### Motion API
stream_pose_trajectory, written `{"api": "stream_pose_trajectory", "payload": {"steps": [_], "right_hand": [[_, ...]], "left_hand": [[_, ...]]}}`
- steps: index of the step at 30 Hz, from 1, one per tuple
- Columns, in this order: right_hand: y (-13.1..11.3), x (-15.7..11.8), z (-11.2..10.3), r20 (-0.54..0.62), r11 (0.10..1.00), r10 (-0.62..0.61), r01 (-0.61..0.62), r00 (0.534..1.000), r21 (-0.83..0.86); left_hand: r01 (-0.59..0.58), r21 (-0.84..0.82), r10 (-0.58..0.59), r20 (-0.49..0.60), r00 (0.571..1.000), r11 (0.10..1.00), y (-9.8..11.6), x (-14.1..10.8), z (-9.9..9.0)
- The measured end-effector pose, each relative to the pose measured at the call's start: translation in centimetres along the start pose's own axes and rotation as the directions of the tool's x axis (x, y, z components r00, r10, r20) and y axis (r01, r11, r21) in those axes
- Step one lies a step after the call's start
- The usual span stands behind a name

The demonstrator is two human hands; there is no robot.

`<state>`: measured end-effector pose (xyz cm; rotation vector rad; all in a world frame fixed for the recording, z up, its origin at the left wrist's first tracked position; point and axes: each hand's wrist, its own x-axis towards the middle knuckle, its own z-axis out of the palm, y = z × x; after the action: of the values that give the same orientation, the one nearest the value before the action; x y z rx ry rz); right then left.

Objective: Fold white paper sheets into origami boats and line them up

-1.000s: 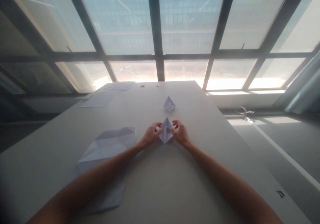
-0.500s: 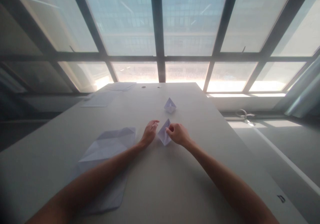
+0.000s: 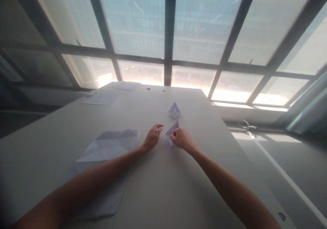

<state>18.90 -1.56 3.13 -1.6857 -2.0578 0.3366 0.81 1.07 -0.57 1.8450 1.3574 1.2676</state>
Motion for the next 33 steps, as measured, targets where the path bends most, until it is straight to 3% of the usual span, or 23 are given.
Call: {"api": "stream_pose_trajectory", "payload": {"steps": [6,11,15,27,33], "right_hand": [[3.0,2.4,-2.5,-0.015,0.999,0.033,-0.033,0.999,0.002],[7.6,7.5,-5.6,-0.048,0.977,0.139,-0.145,0.989,-0.154],[9.8,11.4,-6.0,-0.028,0.962,0.17,-0.172,0.985,-0.212],[11.1,16.6,-5.5,0.046,0.926,0.253,-0.228,0.966,-0.301],[10.9,17.1,-5.0,-0.018,0.925,0.233,-0.227,0.972,-0.305]], "left_hand": [[-0.002,-0.006,0.002,0.002,1.0,1.0,-0.3,-0.1,0.3],[-0.022,0.004,0.022,-0.005,1.0,1.0,-0.3,-0.1,0.6],[-0.024,0.0,0.024,-0.001,1.0,1.0,-0.3,-0.2,0.7],[0.013,-0.013,-0.012,0.02,1.0,1.0,0.0,-0.7,0.5],[0.006,-0.005,-0.006,0.036,0.999,1.0,-0.3,-0.8,0.6]]}}
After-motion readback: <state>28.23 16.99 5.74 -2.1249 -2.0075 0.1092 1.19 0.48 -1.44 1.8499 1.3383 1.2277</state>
